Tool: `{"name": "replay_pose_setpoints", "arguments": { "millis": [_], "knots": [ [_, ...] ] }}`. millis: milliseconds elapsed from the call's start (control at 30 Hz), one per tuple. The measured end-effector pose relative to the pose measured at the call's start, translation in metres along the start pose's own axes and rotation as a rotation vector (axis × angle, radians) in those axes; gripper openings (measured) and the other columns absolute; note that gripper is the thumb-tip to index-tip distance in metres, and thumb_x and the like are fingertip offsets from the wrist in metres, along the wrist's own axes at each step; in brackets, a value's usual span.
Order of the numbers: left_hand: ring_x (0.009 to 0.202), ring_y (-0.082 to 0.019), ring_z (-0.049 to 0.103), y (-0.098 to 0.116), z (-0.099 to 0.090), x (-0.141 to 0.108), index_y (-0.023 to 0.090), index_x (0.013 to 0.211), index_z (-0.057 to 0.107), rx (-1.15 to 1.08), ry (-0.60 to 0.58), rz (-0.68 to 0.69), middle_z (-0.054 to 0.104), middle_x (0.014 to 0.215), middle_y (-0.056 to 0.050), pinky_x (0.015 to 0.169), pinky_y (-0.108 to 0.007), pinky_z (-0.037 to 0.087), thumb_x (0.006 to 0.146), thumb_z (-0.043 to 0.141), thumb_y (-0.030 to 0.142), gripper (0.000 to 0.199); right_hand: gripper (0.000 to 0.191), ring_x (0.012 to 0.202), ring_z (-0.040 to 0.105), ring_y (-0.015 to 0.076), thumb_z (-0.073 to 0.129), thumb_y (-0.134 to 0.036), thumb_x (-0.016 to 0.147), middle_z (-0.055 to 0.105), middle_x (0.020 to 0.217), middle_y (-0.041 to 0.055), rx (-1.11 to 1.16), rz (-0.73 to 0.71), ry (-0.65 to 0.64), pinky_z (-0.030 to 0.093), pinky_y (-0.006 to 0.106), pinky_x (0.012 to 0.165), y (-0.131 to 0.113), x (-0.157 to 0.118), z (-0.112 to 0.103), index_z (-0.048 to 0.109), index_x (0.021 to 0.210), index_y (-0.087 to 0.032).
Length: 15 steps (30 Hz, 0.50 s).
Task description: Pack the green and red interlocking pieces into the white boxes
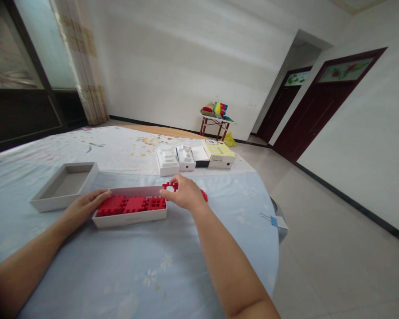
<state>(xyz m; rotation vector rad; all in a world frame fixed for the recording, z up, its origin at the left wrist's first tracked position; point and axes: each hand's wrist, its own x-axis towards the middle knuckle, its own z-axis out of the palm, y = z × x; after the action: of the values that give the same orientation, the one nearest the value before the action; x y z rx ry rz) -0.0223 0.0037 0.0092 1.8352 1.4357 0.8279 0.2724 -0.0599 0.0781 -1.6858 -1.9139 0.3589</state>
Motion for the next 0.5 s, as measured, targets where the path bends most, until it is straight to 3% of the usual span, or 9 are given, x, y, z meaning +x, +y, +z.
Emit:
{"name": "replay_pose_setpoints", "arguments": {
  "millis": [133, 267, 500],
  "knots": [
    [0.094, -0.022, 0.059, -0.001, 0.000, 0.001, 0.016, 0.104, 0.062, 0.003, 0.020, 0.017, 0.069, 0.097, -0.003, 0.086, -0.027, 0.040, 0.074, 0.044, 0.060, 0.056, 0.048, 0.074, 0.057, 0.0169, 0.056, -0.063, 0.069, 0.064, 0.080, 0.0022, -0.155, 0.006, -0.079, 0.038, 0.026, 0.063, -0.020, 0.009, 0.020, 0.059, 0.096, -0.023],
    [0.088, -0.022, 0.061, -0.003, 0.002, 0.002, 0.018, 0.101, 0.064, -0.015, 0.029, 0.034, 0.070, 0.088, 0.000, 0.080, -0.025, 0.043, 0.074, 0.044, 0.060, 0.053, 0.051, 0.081, 0.058, 0.0197, 0.050, -0.067, 0.071, 0.066, 0.085, 0.0049, -0.264, 0.005, -0.111, 0.038, 0.028, 0.067, -0.028, 0.010, 0.024, 0.061, 0.093, -0.023],
    [0.088, -0.022, 0.061, -0.010, 0.004, 0.004, 0.018, 0.103, 0.062, -0.028, 0.013, 0.046, 0.069, 0.088, -0.001, 0.081, -0.027, 0.043, 0.076, 0.043, 0.060, 0.053, 0.031, 0.087, 0.060, 0.0189, 0.046, -0.045, 0.084, 0.068, 0.091, 0.0051, -0.271, -0.089, -0.160, 0.040, 0.028, 0.072, -0.031, 0.006, 0.019, 0.067, 0.087, -0.022]
  ]
}}
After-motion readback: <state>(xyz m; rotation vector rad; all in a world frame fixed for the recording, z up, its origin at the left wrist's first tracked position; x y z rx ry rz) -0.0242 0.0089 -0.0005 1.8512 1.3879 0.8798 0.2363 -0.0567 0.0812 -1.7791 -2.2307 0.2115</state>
